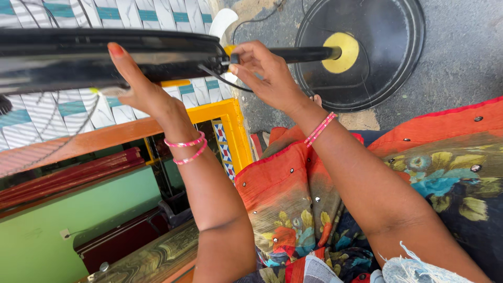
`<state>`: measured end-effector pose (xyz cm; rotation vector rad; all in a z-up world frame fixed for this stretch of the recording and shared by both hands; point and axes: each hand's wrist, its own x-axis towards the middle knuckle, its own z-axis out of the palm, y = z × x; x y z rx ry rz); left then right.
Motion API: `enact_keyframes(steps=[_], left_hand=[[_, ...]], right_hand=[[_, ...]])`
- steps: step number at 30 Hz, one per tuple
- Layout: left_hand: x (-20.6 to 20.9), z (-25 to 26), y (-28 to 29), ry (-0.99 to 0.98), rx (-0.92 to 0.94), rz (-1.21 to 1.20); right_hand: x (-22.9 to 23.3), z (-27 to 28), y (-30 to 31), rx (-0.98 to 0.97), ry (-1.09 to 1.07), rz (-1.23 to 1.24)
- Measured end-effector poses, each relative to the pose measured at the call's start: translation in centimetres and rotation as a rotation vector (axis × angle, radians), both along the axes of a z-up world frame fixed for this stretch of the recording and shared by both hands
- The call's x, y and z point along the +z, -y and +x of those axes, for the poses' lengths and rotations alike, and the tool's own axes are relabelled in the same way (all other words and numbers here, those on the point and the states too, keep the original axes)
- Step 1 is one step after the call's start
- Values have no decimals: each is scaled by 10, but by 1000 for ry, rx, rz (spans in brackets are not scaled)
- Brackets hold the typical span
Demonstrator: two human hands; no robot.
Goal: The person uses a toothbrush to clean the neck of a standing electric fan, then uses a screwdriver to adjust a screw on the fan's neck. The person continues to clean and adjust the fan's neck throughout the episode.
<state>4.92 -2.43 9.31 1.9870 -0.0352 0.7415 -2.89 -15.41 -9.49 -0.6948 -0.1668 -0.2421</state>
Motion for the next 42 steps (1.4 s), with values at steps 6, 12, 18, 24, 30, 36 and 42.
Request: enact_keyframes(steps=[6,12,18,24,30,36,42], left_hand=[[15,47,-1,6,-138,-61],[21,76,-2,-70,-146,-47],[21,80,-9,-72,-143,-43],[21,79,-5,-58,-164,-16],[26,69,3,-76,-27,81],[28,75,-13,-74,-20,69],[31,81,-40,-88,86,121]], right_hand=[[9,14,-5,-83,-49,-168],[14,22,4,-139,-102,-277],[16,21,17,-124,-119,-265],[18,19,24,-192,-83,-274],[26,17,25,-166,-120,-308],[26,15,24,-154,-127,-349],[25,14,21,-161,-121,-409]])
